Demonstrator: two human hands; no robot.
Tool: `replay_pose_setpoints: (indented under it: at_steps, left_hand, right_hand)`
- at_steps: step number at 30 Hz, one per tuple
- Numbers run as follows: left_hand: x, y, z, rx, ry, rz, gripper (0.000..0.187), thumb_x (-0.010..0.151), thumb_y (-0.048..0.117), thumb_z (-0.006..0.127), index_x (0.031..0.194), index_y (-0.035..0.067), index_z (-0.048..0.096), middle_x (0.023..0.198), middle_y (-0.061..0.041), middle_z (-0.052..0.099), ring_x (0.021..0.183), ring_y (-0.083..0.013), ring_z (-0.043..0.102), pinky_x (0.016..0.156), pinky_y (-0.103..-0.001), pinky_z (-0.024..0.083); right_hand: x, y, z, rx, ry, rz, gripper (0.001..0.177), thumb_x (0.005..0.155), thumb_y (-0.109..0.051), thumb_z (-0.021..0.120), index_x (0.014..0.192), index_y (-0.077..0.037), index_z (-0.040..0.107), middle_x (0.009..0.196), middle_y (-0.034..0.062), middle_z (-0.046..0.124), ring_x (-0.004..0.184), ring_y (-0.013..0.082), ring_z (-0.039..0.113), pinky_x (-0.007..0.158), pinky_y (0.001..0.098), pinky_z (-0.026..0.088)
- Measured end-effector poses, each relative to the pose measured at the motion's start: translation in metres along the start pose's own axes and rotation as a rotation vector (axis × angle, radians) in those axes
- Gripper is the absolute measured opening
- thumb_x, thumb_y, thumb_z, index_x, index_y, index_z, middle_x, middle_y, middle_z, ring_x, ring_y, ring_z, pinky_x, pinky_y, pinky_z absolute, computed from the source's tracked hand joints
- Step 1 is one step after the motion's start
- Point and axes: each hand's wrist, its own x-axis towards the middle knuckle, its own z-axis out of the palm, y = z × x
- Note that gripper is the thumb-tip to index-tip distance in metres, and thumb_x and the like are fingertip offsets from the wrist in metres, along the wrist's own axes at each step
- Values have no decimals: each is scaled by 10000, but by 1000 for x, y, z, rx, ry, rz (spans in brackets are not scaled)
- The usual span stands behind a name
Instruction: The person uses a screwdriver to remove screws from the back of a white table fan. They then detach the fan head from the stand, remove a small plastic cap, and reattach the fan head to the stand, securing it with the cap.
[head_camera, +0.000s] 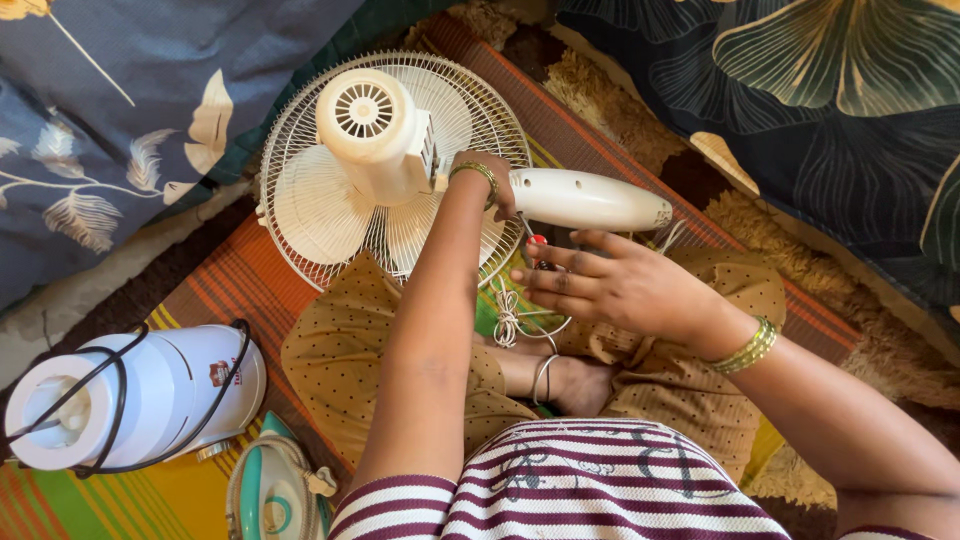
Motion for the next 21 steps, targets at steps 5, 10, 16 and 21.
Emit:
replay_pose_setpoints:
  at_steps: [5,10,16,21]
  left_hand:
    - [6,-1,4,6,18,9,636,520,299,863,1133,191,735,947,-11,789,867,-185,748,792,-352,579]
    - [13,-4,10,40,54,28,690,511,329,872,1170,200,712,983,-18,775,905,-196,736,810,-361,565]
    - [17,-5,10,17,27,18,710,489,334,851,1177,236,709,987,-11,768,920,-198,737,816,-360,571]
    - [15,-3,9,76,26,13,718,497,345,856,1189,226,705,1007,-26,758,939,-209,727,832,-375,568]
  right_hand:
    - [3,14,7,152,-22,-108,454,899,-171,510,1345,-127,587,1406,89,604,1300,227,579,1155,430,383]
    - [-14,12,54,283,129,-5,384,845,-151,624,1216,-54,625,1193,113,666,1139,269,668,1180,481,428]
    - [-13,-29,145,338,753,566,595,774,-370,967,1052,-70,534,1019,95,594,1020,254,630,1067,466,511]
    - [-13,-25,86,556,514,355,556,793,-210,882,1211,-63,544,1340,204,530,1349,347,498,1128,458,456]
